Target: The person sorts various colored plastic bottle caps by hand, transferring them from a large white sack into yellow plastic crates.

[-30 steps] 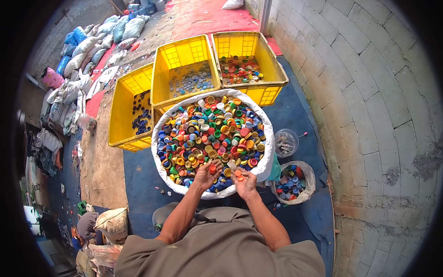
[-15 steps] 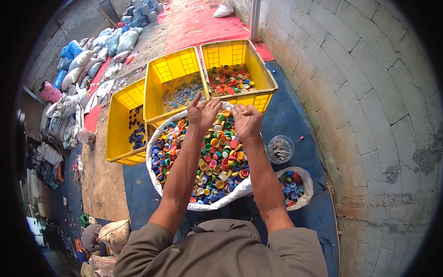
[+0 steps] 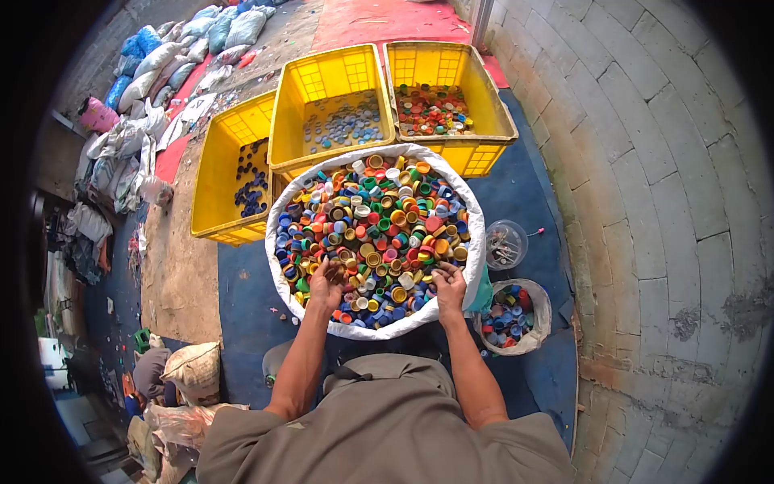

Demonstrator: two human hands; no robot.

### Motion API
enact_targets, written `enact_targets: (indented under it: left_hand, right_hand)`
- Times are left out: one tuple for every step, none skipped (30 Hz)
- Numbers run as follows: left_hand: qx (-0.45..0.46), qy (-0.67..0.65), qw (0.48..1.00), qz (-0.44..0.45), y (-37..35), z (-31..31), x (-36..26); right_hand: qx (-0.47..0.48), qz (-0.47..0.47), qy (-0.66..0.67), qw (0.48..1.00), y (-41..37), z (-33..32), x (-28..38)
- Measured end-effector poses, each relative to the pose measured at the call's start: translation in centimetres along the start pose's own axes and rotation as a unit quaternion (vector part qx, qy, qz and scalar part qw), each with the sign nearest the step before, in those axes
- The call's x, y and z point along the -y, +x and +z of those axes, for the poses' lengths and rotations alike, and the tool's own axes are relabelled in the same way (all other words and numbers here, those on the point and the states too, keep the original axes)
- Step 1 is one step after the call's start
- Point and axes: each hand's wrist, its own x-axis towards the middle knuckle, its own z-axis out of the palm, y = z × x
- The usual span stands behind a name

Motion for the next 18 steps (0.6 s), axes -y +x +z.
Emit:
enact_targets:
  left_hand:
    - [-0.013,0.012,1.0,0.002,-1.1,-1.0,0.0]
    - [-0.063,0.014,0.998,0.005,-1.7,-1.5,0.2]
    - [-0.056,0.02,0.998,0.011,-2.5,-2.5,0.3]
    - [-0.054,0.037,0.998,0.015,-3.2,-3.3,0.3]
    - [-0.051,0.055,0.997,0.018,-3.7,-4.0,0.4]
    - [-0.06,0.07,0.995,0.027,-3.9,-4.4,0.6]
    - [-0.081,0.063,0.994,0.045,-4.2,-4.6,0.6]
    - [-0.091,0.061,0.993,0.046,-4.6,-4.8,0.6]
    - [-0.1,0.059,0.992,0.049,-5.0,-4.7,0.5]
    - [-0.106,0.071,0.991,0.045,-5.3,-4.8,0.4]
    - [-0.105,0.079,0.99,0.042,-5.8,-4.9,0.3]
    - [-0.099,0.085,0.991,0.042,-6.0,-5.2,0.3]
    - [-0.093,0.091,0.991,0.042,-6.2,-5.5,0.4]
    - [-0.09,0.096,0.991,0.039,-6.5,-5.8,0.4]
    - [-0.084,0.095,0.991,0.043,-6.5,-6.2,0.6]
    - [-0.085,0.105,0.99,0.044,-6.5,-6.6,0.7]
    - [-0.086,0.116,0.989,0.044,-6.6,-7.0,0.8]
    - [-0.077,0.12,0.989,0.047,-6.7,-7.5,1.0]
  right_hand:
    - [0.004,-0.005,-0.046,0.999,-1.1,0.2,-0.7]
    - [0.013,-0.042,-0.103,0.994,-1.4,0.1,-2.3]
    - [0.021,-0.079,-0.16,0.984,-1.9,0.5,-3.1]
    - [0.024,-0.082,-0.214,0.973,-2.3,0.6,-3.6]
    - [0.008,-0.118,-0.277,0.954,-2.5,1.0,-4.3]
    - [0.02,-0.093,-0.292,0.951,-3.4,2.0,-3.2]
    - [0.033,-0.069,-0.308,0.948,-4.0,3.0,-2.2]
    - [0.039,-0.101,-0.336,0.936,-3.9,3.4,-2.5]
    - [0.045,-0.134,-0.363,0.921,-3.6,3.7,-3.0]
    - [0.052,-0.167,-0.388,0.905,-3.3,4.2,-3.6]
    - [0.059,-0.203,-0.414,0.885,-2.9,4.6,-4.3]
    - [0.065,-0.24,-0.438,0.864,-2.6,5.1,-4.7]
    - [0.071,-0.276,-0.461,0.84,-2.2,5.6,-5.1]
    - [0.08,-0.266,-0.447,0.85,-1.9,6.2,-5.5]
    - [0.086,-0.285,-0.447,0.844,-1.5,6.8,-6.2]
    - [0.092,-0.304,-0.445,0.837,-1.1,7.5,-6.9]
    - [0.098,-0.322,-0.443,0.831,-0.7,8.1,-7.5]
    - [0.087,-0.313,-0.487,0.81,-1.0,9.3,-7.0]
